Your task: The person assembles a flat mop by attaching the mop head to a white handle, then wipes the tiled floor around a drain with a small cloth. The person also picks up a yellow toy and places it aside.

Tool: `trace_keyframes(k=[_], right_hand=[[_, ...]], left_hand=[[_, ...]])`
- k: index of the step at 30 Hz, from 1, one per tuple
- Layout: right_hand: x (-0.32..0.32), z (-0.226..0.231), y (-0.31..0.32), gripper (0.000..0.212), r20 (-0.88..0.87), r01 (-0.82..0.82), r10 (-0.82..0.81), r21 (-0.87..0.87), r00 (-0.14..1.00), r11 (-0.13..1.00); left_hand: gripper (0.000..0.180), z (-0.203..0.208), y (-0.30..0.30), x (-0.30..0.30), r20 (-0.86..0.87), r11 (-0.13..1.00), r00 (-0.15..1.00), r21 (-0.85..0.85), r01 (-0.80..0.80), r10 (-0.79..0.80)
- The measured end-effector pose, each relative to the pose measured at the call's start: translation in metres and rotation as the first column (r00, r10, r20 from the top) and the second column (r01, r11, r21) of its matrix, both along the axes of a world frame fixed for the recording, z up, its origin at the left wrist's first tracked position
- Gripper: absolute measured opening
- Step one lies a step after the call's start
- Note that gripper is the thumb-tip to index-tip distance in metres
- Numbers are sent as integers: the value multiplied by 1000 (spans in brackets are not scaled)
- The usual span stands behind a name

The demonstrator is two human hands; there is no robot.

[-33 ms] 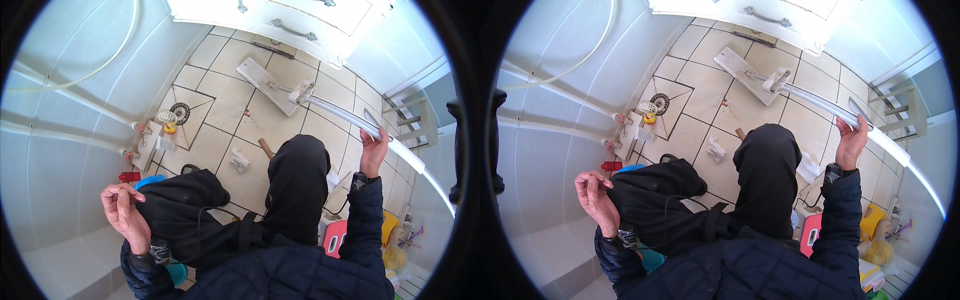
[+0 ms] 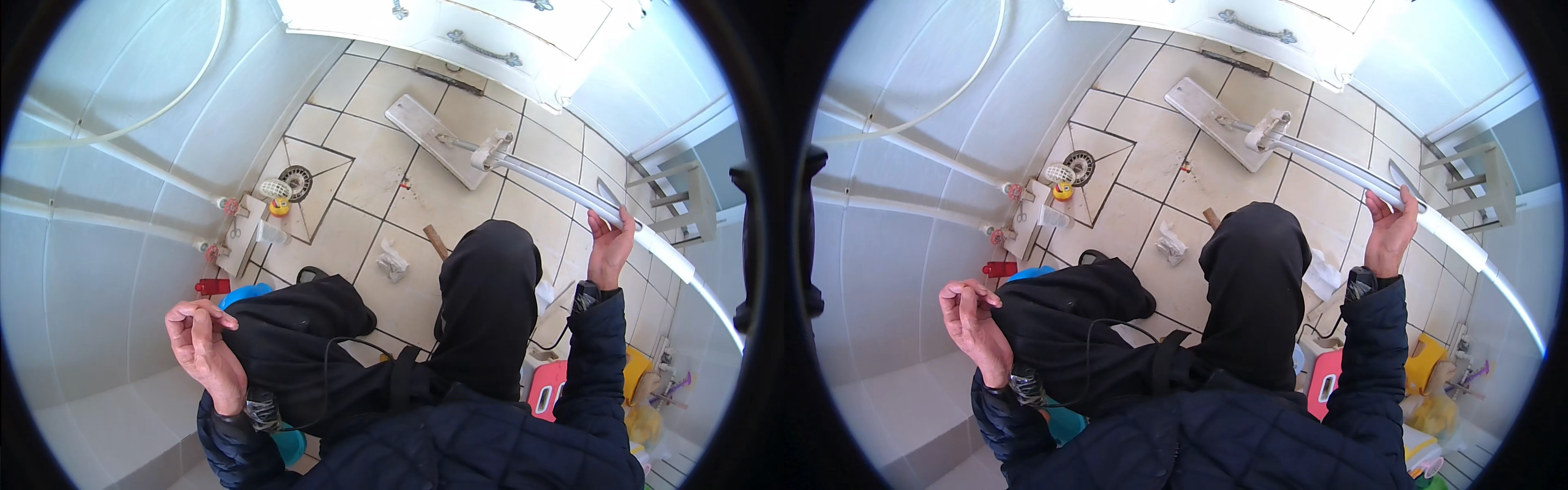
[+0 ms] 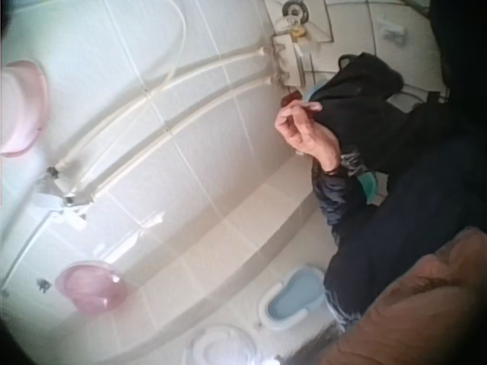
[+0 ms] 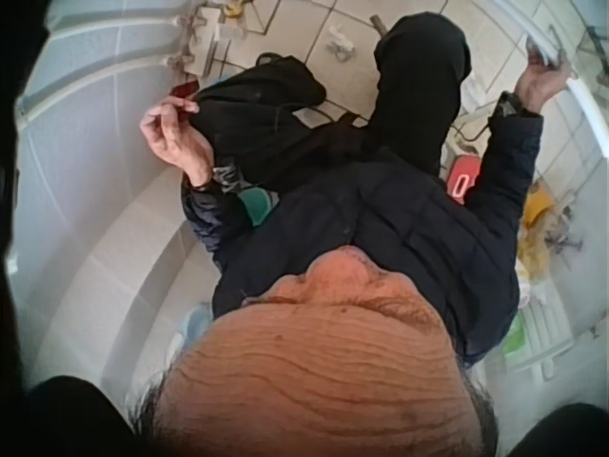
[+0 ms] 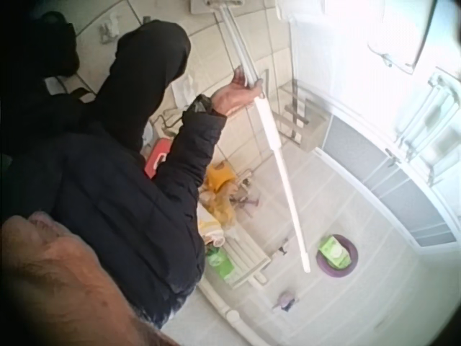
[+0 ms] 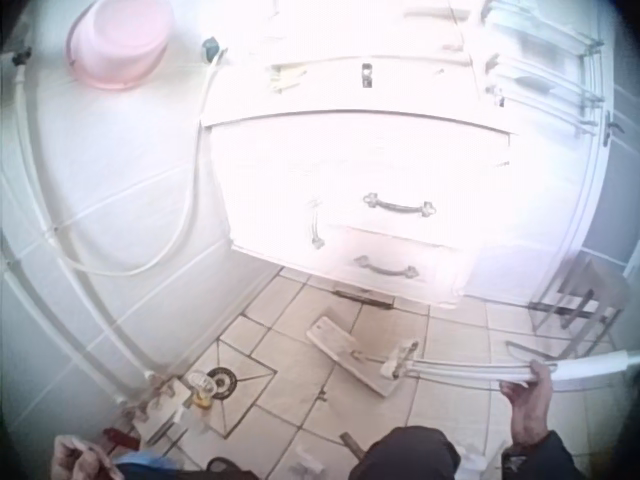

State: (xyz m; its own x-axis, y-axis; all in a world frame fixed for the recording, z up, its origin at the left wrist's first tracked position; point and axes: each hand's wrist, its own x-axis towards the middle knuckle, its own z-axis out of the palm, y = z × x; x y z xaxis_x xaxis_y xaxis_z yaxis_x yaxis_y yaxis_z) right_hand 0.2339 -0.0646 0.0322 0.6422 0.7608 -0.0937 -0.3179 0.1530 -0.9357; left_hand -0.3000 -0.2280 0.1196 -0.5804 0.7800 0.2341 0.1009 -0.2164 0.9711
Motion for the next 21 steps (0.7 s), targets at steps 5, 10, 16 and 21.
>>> trace_keyframes(k=[5, 10, 16, 21], right_hand=[[-24, -2, 16, 34, -15, -53, 53, -10, 998, 999], [-37, -6, 27, 33, -3, -77, 77, -7, 997, 997], [-49, -8, 42, 32, -14, -158, 158, 2, 987, 988], [-60, -10, 59, 34, 23, -167, 167, 14, 986, 986]], left_hand=[[9, -2, -5, -6, -33, 999, 999, -18, -44, 43], [10, -3, -6, -7, -45, 996, 996, -29, -83, 81], [19, -4, -3, -8, -99, 997, 993, -32, -68, 64], [27, -6, -2, -9, -136, 991, 987, -90, -98, 86]])
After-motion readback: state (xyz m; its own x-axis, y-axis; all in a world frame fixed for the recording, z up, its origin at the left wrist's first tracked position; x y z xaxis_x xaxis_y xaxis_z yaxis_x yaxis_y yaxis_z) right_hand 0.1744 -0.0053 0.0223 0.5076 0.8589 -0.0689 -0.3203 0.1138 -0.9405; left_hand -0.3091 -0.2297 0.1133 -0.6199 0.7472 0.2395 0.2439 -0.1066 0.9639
